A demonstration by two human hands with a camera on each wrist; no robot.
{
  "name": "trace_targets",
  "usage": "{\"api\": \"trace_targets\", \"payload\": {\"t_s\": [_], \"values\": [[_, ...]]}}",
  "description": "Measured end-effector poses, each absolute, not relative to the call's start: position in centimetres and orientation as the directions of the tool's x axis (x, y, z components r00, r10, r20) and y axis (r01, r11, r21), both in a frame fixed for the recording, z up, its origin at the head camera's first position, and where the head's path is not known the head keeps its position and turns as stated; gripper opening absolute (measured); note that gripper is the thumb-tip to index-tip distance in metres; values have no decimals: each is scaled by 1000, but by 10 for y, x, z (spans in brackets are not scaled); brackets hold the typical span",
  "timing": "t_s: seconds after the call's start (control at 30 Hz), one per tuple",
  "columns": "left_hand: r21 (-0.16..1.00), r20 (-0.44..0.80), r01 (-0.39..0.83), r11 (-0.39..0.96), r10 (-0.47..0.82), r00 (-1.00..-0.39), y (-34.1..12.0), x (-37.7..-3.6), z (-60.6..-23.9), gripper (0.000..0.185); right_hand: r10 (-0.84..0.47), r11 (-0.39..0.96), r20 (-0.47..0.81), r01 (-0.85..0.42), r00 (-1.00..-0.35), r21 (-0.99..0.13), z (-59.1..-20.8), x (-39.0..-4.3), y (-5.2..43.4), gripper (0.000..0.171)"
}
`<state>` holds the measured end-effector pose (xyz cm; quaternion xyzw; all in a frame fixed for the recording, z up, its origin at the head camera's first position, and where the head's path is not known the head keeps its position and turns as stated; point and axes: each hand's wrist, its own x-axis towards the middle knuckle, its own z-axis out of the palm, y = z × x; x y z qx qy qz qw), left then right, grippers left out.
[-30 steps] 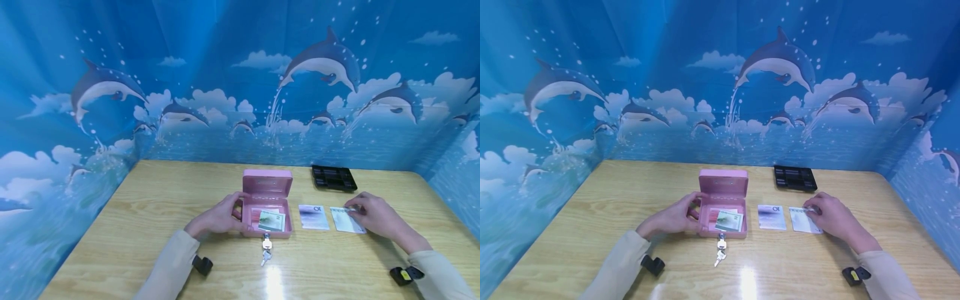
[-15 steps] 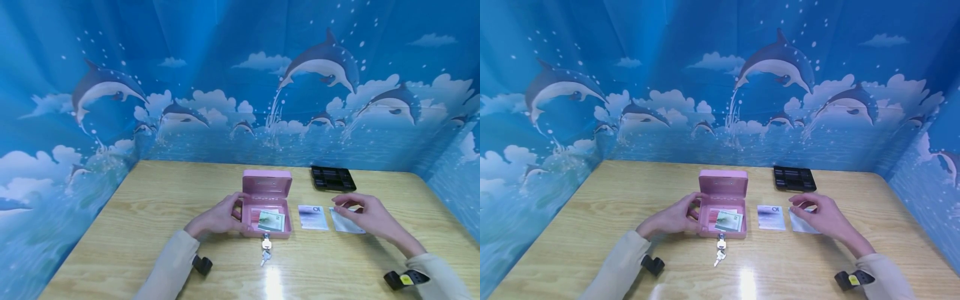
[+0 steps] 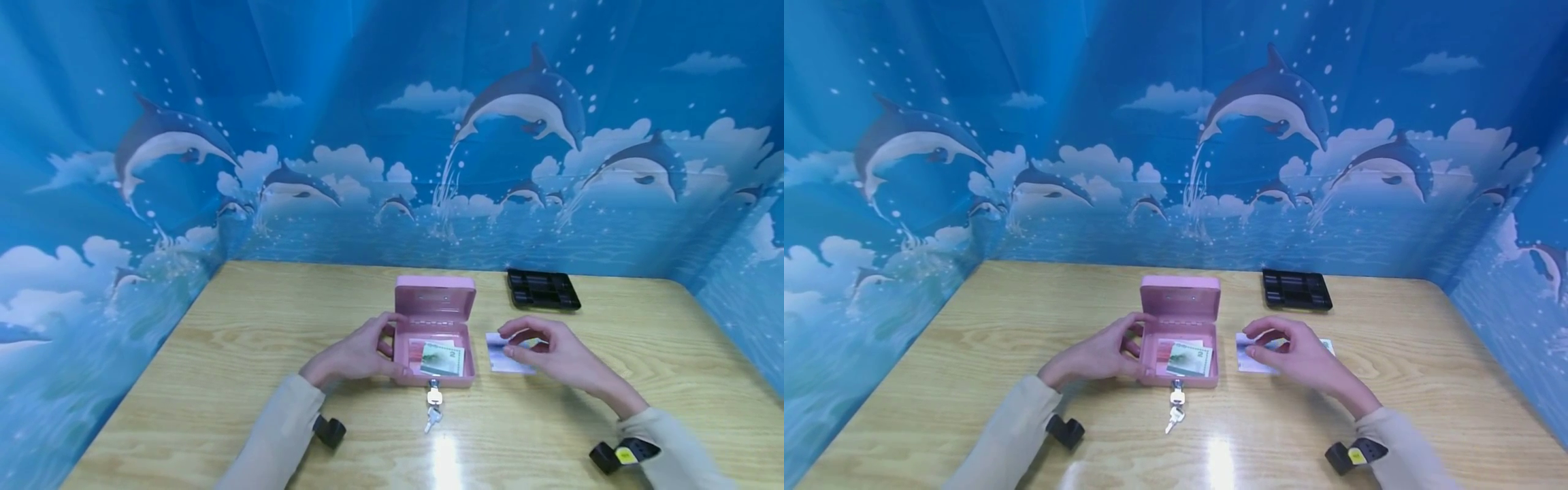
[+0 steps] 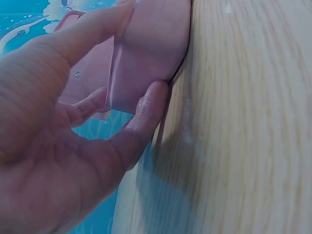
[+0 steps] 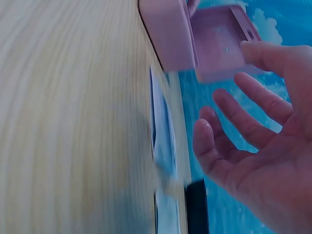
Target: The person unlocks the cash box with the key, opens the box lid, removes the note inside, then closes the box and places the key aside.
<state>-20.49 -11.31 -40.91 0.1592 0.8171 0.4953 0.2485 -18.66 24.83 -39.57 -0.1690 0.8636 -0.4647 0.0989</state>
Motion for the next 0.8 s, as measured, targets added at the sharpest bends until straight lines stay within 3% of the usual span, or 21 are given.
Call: {"api": "trace_targets", "payload": {"t_s": [0.5,0.8], "values": [[886,-250,16,464,504,-827,-112,-206,-410,93,-500,500,-8,-282,-866,-819,-399,-194,202,33],[889,-258,0,458,501,-826,-112,-206,-411,93,-554,588,47,-431,-831,-685,-410,-199,182,37]]}}
